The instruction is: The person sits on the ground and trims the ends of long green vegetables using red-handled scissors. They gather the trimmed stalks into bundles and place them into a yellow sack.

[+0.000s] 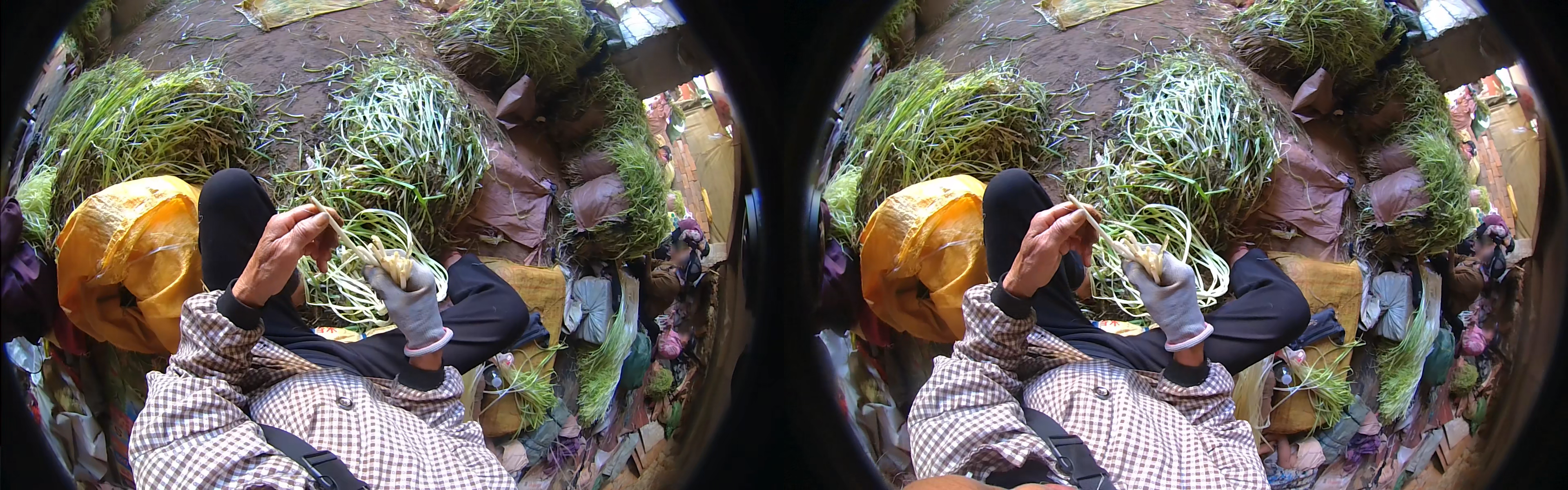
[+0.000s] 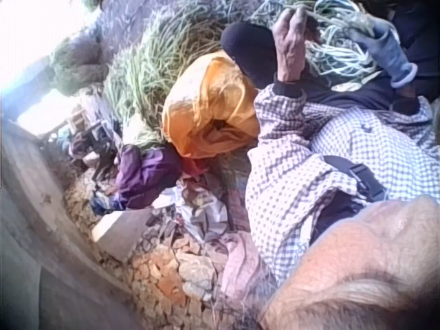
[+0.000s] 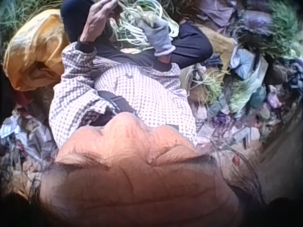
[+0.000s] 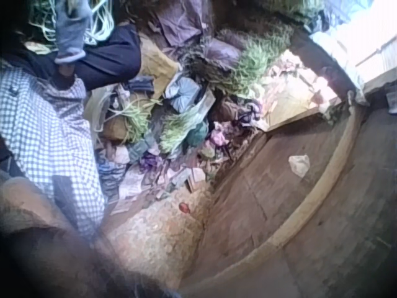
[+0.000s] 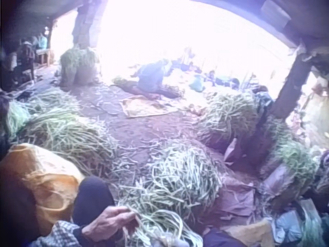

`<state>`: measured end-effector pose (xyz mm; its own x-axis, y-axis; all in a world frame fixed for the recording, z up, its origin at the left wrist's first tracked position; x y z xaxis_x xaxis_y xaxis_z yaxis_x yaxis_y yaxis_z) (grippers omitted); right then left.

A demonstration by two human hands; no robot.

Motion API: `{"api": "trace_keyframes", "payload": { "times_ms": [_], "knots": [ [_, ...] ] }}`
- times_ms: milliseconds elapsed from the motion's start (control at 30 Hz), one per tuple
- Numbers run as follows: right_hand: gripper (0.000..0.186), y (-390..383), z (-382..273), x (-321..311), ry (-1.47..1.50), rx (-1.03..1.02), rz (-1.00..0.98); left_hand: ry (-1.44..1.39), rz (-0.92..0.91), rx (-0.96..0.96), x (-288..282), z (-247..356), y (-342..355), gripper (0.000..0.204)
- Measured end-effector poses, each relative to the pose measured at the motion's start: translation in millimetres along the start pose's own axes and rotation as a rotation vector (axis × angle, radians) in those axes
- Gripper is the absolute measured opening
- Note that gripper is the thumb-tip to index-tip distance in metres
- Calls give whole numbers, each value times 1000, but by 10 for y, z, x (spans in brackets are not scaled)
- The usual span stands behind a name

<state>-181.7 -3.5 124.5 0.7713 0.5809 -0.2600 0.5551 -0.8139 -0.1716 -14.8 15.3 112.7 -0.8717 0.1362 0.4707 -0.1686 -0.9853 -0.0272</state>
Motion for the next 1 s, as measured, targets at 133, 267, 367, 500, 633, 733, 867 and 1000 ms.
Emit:
{"api": "trace_keyframes", "payload": {
  "times_ms": [133, 267, 367, 500, 633, 733, 867, 1000],
  "knots": [
    [11, 9, 35, 3, -19, 16, 4, 16, 23, -11, -12, 1, -23, 25],
    [12, 11, 78, -32, -32, 45, 23, 297, 44, 78, -5, 123, -12, 22],
    [13, 6, 82, -71, -10, 53, 46, 282, 36, 111, -17, 158, -1, 22],
    [13, 6, 22, -87, -30, 20, 50, 106, 19, 57, -42, 81, 6, 24],
    [13, 15, 69, -68, -42, 71, 35, 286, 75, 107, -69, 121, 13, 25],
    [14, 29, 45, -51, -11, 22, 29, 247, 157, 175, -134, 122, 13, 20],
    [15, 22, 81, -81, 35, 27, 70, -113, 175, 222, -218, 26, 30, 19],
    [15, -2, 158, -98, 155, 90, 86, -90, 153, 149, -233, -25, 50, 23]
  ]
}}
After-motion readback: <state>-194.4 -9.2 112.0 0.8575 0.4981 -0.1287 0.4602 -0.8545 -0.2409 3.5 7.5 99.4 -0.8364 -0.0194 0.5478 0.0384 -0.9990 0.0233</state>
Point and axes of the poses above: each hand's wrist, its own y-axis towards the middle knuckle, its own x-axis out of the palm, z = x × y, the point moved 10 cm from there along y, towards the middle knuckle, and after that the axes turned 11 degrees about -z, right-handed, at the moved point
